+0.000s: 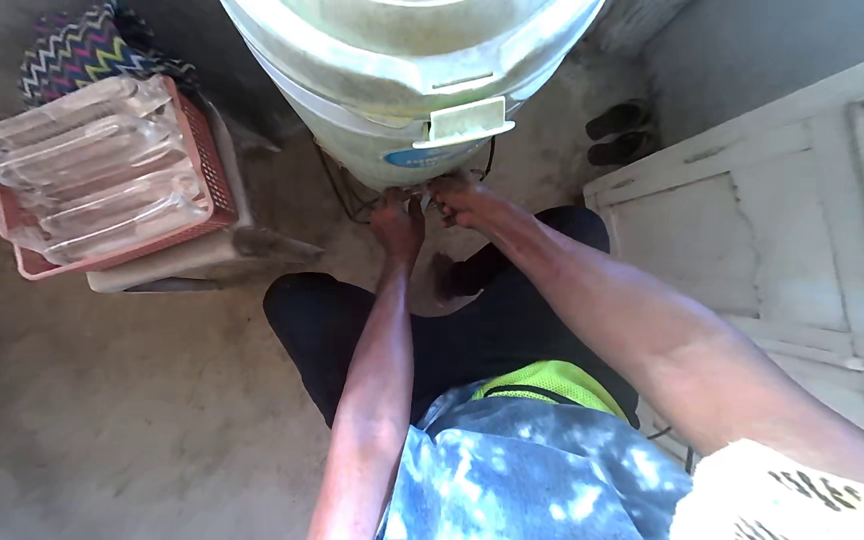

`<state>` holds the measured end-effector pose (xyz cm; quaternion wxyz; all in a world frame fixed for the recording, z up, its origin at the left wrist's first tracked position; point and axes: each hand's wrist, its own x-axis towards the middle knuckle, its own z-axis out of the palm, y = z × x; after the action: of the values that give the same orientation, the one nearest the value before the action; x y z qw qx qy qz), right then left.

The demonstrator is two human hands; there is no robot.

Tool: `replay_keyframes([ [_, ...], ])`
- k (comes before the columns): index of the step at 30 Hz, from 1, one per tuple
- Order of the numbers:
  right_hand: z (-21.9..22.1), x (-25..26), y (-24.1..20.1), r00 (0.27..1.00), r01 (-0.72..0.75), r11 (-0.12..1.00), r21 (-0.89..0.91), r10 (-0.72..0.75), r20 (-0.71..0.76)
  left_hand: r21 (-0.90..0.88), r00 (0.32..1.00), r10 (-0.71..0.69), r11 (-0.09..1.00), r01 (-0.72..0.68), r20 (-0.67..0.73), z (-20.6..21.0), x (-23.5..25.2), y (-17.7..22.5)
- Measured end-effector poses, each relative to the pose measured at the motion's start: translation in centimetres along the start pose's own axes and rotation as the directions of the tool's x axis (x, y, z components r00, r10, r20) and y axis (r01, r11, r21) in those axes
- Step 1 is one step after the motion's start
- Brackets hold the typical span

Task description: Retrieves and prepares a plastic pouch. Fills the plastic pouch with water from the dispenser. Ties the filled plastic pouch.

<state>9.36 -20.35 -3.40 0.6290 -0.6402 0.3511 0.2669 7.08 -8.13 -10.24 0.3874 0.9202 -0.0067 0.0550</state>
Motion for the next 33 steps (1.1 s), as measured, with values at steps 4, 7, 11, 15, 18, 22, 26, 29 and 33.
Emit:
replay_keyframes([
  [4,0.1,-0.3,0.1,0.999,0.036,0.999,-0.040,-0.036,-0.002,-0.018,0.999,-0.014,1.000,0.015,0.029,-0.2,-0.1,0.2],
  [7,0.2,-0.3,0.2,0.999,0.043,0.997,-0.070,-0.043,-0.005,-0.034,0.997,-0.021,0.999,0.023,0.070,-0.6,-0.6,0.1],
  [11,0.6,-0.4,0.3,0.999,0.015,0.993,-0.120,-0.019,-0.036,-0.032,0.994,0.014,0.999,-0.011,0.104,-1.0,-2.1,-0.9],
  [15,1.4,0.0,1.3,0.999,0.016,0.983,-0.182,-0.025,-0.047,-0.065,0.990,-0.062,0.995,0.071,0.130,-1.7,-2.2,-1.0],
  [18,2.0,0.4,2.0,0.999,0.016,0.968,-0.250,-0.026,-0.040,-0.049,0.981,-0.103,0.992,0.112,0.164,-2.7,-2.3,-1.5],
  [22,2.6,1.3,3.3,0.997,0.000,0.920,-0.391,-0.028,-0.067,-0.006,0.961,-0.128,0.991,0.134,0.245,-5.0,-2.8,-2.2],
  [26,1.8,0.9,4.6,0.998,0.060,0.879,-0.473,-0.058,0.020,-0.041,0.939,0.029,0.999,-0.016,0.343,-6.8,-3.7,-2.7],
  [29,0.6,-1.6,3.4,0.985,0.169,0.822,-0.544,-0.126,0.115,-0.109,0.899,0.188,0.981,-0.158,0.395,-8.2,-3.7,-2.2],
  [33,-0.9,-6.4,0.3,0.935,0.353,0.692,-0.630,-0.243,0.256,-0.086,0.814,0.345,0.934,-0.346,0.467,-12.0,-3.1,0.1],
])
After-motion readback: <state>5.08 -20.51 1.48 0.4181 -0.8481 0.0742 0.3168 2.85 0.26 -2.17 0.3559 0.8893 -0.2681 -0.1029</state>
